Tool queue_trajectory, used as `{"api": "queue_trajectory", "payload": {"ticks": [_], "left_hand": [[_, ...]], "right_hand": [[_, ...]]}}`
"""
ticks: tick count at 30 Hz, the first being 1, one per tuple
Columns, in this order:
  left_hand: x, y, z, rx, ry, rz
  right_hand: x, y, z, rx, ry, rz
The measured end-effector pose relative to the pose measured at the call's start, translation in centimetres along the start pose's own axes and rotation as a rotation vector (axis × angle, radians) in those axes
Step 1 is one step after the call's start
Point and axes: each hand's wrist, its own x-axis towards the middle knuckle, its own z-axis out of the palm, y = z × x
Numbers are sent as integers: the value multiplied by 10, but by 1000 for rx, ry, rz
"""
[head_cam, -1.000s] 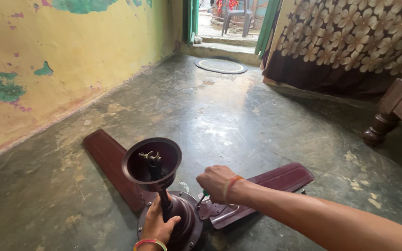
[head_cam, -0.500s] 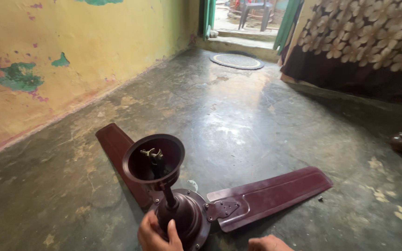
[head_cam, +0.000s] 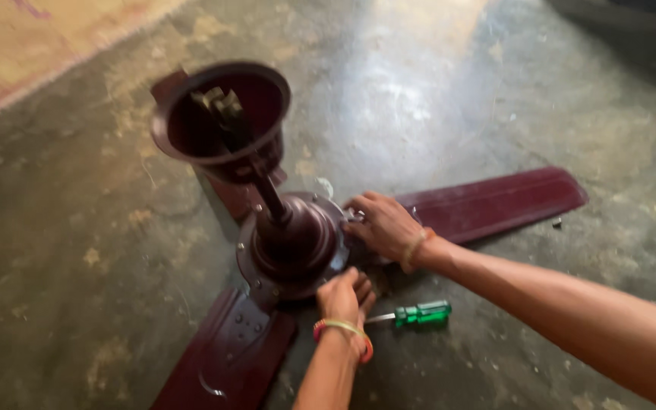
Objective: The person uses a screwdriver to remove screws from the blades of a ceiling fan lying on the floor. They detach each blade one by one and place them aside, leaving the central motor housing with one blade still attached by the end of the clip.
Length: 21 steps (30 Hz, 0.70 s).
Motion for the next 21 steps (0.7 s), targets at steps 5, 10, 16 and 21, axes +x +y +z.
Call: {"api": "queue_trajectory", "payload": {"ticks": [5,10,16,21], "left_hand": [[-25,20,5,-52,13,-34],[-46,37,13,-66,-36,-33],[-49,51,13,-89,-54,-22],[3,10,-25,-74,-59,56]], "right_hand": [[13,7,25,-118,-29,-145],[18,15,30,-51,19,-109],[14,12,22,-7,58,-146],[-9,34,-6,78,217,-103]]}}
